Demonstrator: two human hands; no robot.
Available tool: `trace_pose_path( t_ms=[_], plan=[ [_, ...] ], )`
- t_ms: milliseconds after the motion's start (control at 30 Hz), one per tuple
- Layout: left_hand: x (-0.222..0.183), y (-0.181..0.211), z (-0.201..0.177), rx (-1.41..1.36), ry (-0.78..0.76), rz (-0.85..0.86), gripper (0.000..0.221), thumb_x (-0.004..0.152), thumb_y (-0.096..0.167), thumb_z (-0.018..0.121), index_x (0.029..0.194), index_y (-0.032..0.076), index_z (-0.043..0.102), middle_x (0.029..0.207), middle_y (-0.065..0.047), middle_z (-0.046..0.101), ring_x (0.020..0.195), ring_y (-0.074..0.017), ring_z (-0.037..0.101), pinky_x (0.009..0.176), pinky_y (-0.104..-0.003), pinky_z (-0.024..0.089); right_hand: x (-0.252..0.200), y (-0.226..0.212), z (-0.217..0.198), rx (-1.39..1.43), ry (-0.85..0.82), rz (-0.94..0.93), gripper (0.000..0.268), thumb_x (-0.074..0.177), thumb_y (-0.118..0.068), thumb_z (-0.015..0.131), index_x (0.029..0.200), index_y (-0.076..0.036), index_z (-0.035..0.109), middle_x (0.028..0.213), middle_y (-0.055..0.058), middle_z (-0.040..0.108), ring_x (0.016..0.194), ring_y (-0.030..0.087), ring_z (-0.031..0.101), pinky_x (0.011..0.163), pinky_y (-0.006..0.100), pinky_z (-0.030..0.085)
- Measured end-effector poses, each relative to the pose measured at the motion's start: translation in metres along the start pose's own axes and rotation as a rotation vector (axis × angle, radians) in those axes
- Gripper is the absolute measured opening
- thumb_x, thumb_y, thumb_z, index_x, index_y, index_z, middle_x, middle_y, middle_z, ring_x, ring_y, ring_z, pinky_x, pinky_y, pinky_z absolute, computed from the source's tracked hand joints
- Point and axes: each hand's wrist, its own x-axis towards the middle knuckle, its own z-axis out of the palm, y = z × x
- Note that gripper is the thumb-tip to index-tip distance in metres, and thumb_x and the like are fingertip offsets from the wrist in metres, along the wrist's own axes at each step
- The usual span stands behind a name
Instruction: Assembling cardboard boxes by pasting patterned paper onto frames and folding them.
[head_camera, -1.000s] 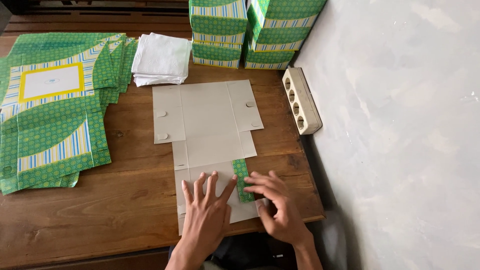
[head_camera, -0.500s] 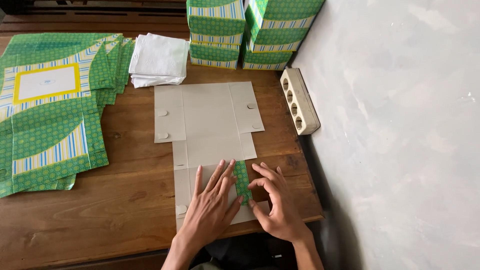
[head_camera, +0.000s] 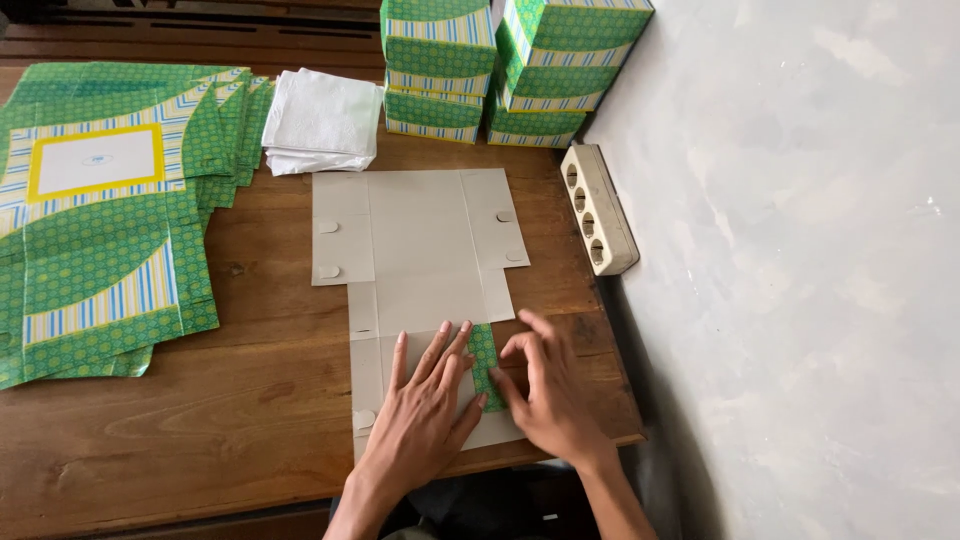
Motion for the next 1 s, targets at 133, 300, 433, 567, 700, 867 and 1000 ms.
trace_pose_path(
  t_ms=[133, 300, 433, 567, 700, 867, 1000],
  plan=[
    [0.000, -0.001, -0.003, -0.019, 0.002, 0.001, 0.062, 0.105, 0.043, 0.046, 0.151, 0.002, 0.041, 0.165, -0.010, 0.037, 0.156, -0.0274, 0.027, 0.124, -0.059, 0.014, 0.019, 0.005, 0.004, 0.021, -0.016, 0.111, 0.033, 0.100, -0.043, 0.059, 0.112, -0.014, 0.049, 0.153, 0.017, 0.036, 0.148, 0.033, 0.030, 0.111, 0.053, 0.037],
    [0.000, 0.000, -0.001, -0.081, -0.036, -0.014, 0.050, 0.105, 0.041, 0.045, 0.139, 0.004, 0.054, 0.165, -0.012, 0.036, 0.155, -0.0278, 0.025, 0.123, -0.060, 0.013, 0.030, 0.008, 0.012, -0.200, 0.066, 0.057, 0.030, 0.103, -0.039, 0.056, 0.107, -0.012, 0.046, 0.140, 0.020, 0.046, 0.141, 0.037, 0.038, 0.109, 0.056, 0.033],
    [0.000, -0.001, -0.001, -0.098, -0.036, -0.019, 0.051, 0.105, 0.040, 0.047, 0.140, 0.004, 0.053, 0.165, -0.013, 0.036, 0.155, -0.0284, 0.025, 0.123, -0.060, 0.012, 0.031, 0.009, 0.019, -0.270, 0.138, 0.025, 0.030, 0.103, -0.039, 0.057, 0.106, -0.011, 0.046, 0.134, 0.019, 0.050, 0.132, 0.036, 0.044, 0.107, 0.054, 0.036],
    [0.000, 0.000, -0.001, -0.057, -0.040, -0.017, 0.054, 0.105, 0.042, 0.045, 0.143, 0.004, 0.052, 0.165, -0.011, 0.036, 0.155, -0.0275, 0.026, 0.123, -0.059, 0.012, 0.026, 0.005, 0.015, -0.183, 0.101, 0.038, 0.028, 0.104, -0.037, 0.055, 0.108, -0.011, 0.047, 0.146, 0.022, 0.041, 0.143, 0.040, 0.035, 0.112, 0.056, 0.033],
    [0.000, 0.001, -0.003, -0.037, -0.020, -0.019, 0.067, 0.106, 0.043, 0.046, 0.156, 0.001, 0.034, 0.166, -0.009, 0.036, 0.156, -0.0255, 0.025, 0.125, -0.055, 0.010, 0.017, 0.004, 0.003, -0.066, -0.040, -0.009, 0.026, 0.105, -0.034, 0.053, 0.117, -0.012, 0.048, 0.165, 0.023, 0.021, 0.158, 0.042, 0.009, 0.124, 0.060, 0.014],
    [0.004, 0.002, -0.009, -0.134, -0.063, -0.042, 0.058, 0.106, 0.042, 0.046, 0.147, 0.001, 0.043, 0.166, -0.010, 0.034, 0.156, -0.0265, 0.024, 0.124, -0.056, 0.008, 0.007, 0.005, -0.007, -0.033, -0.086, -0.065, 0.029, 0.102, -0.031, 0.058, 0.122, -0.012, 0.050, 0.169, 0.026, 0.016, 0.159, 0.041, 0.008, 0.125, 0.056, 0.013],
    [0.004, 0.001, -0.010, -0.163, -0.058, -0.030, 0.047, 0.105, 0.039, 0.048, 0.135, 0.004, 0.056, 0.166, -0.013, 0.035, 0.155, -0.0291, 0.025, 0.123, -0.059, 0.011, -0.004, -0.007, -0.019, 0.098, -0.156, -0.031, 0.033, 0.101, -0.028, 0.061, 0.126, -0.010, 0.051, 0.172, 0.017, 0.013, 0.160, 0.034, 0.006, 0.127, 0.051, 0.008]
  ],
)
